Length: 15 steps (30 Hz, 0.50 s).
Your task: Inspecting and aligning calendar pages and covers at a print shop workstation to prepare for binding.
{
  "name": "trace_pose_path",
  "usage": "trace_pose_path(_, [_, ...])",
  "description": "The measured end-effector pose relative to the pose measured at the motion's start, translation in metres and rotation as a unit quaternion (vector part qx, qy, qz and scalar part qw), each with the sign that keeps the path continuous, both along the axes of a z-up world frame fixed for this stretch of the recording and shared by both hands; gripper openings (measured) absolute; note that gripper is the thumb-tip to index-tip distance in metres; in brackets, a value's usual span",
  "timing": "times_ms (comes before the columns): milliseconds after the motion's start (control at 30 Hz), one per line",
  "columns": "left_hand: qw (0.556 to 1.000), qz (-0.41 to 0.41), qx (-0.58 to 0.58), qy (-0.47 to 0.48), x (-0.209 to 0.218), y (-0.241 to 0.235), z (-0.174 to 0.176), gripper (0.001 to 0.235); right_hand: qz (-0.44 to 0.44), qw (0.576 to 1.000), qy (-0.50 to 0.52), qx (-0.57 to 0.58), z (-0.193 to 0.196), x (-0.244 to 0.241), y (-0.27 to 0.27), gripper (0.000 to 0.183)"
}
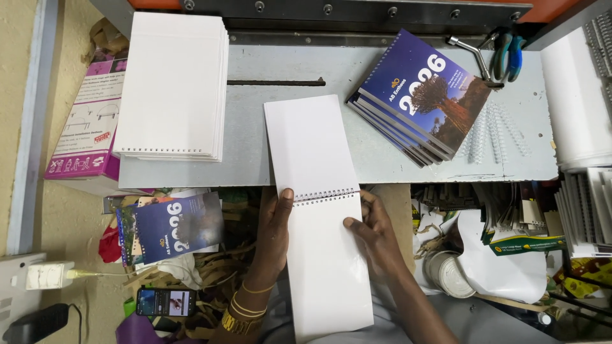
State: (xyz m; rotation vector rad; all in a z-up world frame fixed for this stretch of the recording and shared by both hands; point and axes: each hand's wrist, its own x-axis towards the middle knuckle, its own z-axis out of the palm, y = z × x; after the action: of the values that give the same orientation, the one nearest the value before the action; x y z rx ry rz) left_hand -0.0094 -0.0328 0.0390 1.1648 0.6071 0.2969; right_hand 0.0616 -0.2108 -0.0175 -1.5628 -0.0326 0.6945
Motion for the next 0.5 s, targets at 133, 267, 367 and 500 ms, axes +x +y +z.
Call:
trace_pose_path(133, [0.998,0.022,-0.043,0.041,-0.003,0.001,-0.014,0.043,-0.005,0.997,0.031,0.068,0.024,0.008,0.013,0.064])
trace_pose_path(267, [0.999,0.031,-0.023,0.025,-0.003,0.004,-0.018,0.043,-0.029,0.989,0.085,0.122,0.049,0.006,0.028,0.056])
trace_pose_path(367, [0.999,0.038,-0.025,0.02,-0.004,0.002,-0.027,0.047,-0.033,0.987,0.103,0.119,0.039,0.007,0.026,0.046])
trace_pose_path(500, [0.999,0.043,0.002,0.001,-0.022,0.002,-0.12,0.033,-0.047,0.984,0.118,0.124,0.032,0.011,0.02,0.035])
